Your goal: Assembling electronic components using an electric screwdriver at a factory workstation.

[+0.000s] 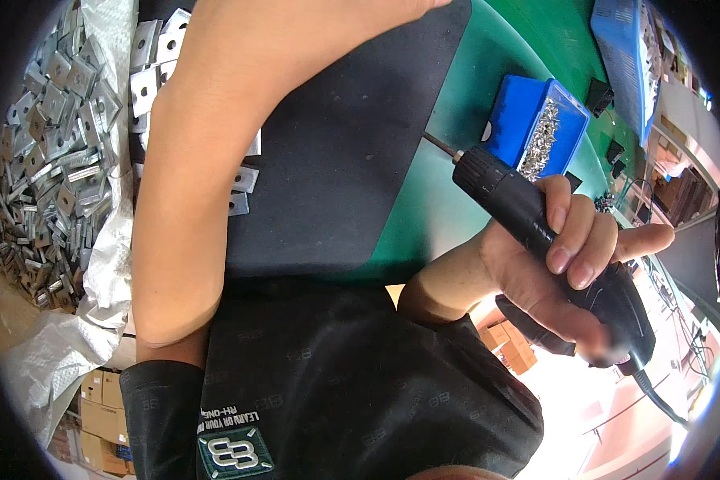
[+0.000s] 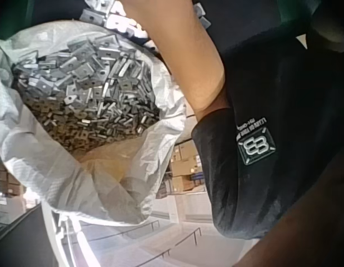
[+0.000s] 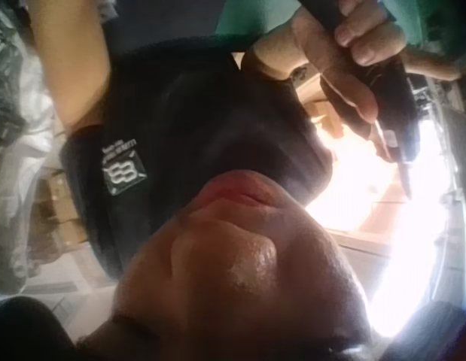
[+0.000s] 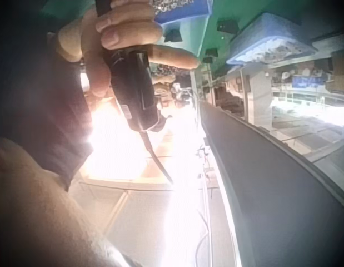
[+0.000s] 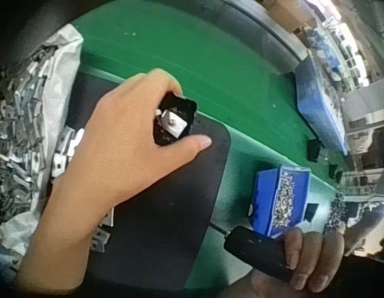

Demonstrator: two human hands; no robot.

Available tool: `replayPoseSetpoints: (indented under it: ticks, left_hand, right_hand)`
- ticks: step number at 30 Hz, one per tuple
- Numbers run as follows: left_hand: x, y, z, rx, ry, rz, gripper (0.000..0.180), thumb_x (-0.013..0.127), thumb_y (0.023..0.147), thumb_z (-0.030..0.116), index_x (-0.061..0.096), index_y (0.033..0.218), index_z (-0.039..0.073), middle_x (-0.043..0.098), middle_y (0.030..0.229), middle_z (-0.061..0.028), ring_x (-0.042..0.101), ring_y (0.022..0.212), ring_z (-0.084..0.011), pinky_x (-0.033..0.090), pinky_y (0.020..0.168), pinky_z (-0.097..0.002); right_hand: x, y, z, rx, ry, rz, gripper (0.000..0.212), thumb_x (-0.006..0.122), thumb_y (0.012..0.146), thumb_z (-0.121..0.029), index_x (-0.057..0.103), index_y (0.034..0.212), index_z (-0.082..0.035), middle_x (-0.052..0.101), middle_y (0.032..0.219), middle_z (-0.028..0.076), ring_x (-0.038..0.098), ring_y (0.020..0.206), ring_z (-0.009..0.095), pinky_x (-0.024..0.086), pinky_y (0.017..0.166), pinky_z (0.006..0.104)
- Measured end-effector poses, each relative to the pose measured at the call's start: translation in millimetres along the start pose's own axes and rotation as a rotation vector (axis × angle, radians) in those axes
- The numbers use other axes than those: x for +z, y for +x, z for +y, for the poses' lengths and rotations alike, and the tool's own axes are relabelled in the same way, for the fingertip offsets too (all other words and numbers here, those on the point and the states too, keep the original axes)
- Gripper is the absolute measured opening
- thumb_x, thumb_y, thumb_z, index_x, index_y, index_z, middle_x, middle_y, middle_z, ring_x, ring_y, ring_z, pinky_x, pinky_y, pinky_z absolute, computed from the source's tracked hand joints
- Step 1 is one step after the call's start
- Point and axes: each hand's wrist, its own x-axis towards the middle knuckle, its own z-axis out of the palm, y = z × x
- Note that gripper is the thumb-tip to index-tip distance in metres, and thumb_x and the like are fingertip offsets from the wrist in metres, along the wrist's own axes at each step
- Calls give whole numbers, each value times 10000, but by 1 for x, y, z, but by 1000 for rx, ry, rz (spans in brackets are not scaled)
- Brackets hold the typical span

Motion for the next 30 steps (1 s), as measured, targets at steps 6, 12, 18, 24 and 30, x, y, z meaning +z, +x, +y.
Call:
replayPoseSetpoints:
  ticks: [6, 12, 18, 24, 30]
  left_hand:
    - [-3, 3, -4, -58, 12, 189, 439, 823, 731, 228, 554, 992, 0, 624, 931, -170, 636, 850, -317, 511, 746, -375]
    - [-4, 0, 4, -85, 105, -76, 585, 816, 729, 209, 545, 1203, 0, 610, 1096, -194, 608, 1036, -353, 492, 893, -396]
    - [-9, 2, 7, -85, 121, -174, 838, 813, 723, 186, 387, 1433, 59, 569, 1217, -194, 562, 1133, -366, 478, 955, -407]
    - [-6, 0, 7, -10, 137, -291, 865, 790, 729, 138, 346, 1469, 94, 546, 1272, -185, 517, 1205, -369, 458, 993, -414]
    - [-2, 1, 11, -61, 148, -135, 775, 795, 687, 47, 458, 1384, 74, 532, 1310, -170, 518, 1225, -357, 440, 1032, -395]
  right_hand:
    - [0, -1, 0, 2, 9, 10, 877, 744, 755, -634, 457, 1433, -157, 607, 831, -45, 575, 737, 72, 416, 824, 282]
    - [5, -5, 4, -20, 50, 83, 804, 765, 747, -616, 518, 1366, -166, 603, 836, -51, 541, 731, 82, 391, 824, 288]
    - [0, -6, 5, -23, 88, 27, 768, 772, 750, -601, 540, 1322, -144, 605, 837, -45, 546, 725, 77, 398, 816, 290]
    - [8, 1, 0, 13, -31, 25, 1006, 749, 736, -630, 342, 1493, -108, 608, 839, -37, 542, 717, 85, 415, 774, 303]
    - [11, -5, 6, -23, 12, 47, 1072, 754, 742, -593, 210, 1552, -151, 591, 847, -26, 523, 728, 109, 394, 784, 298]
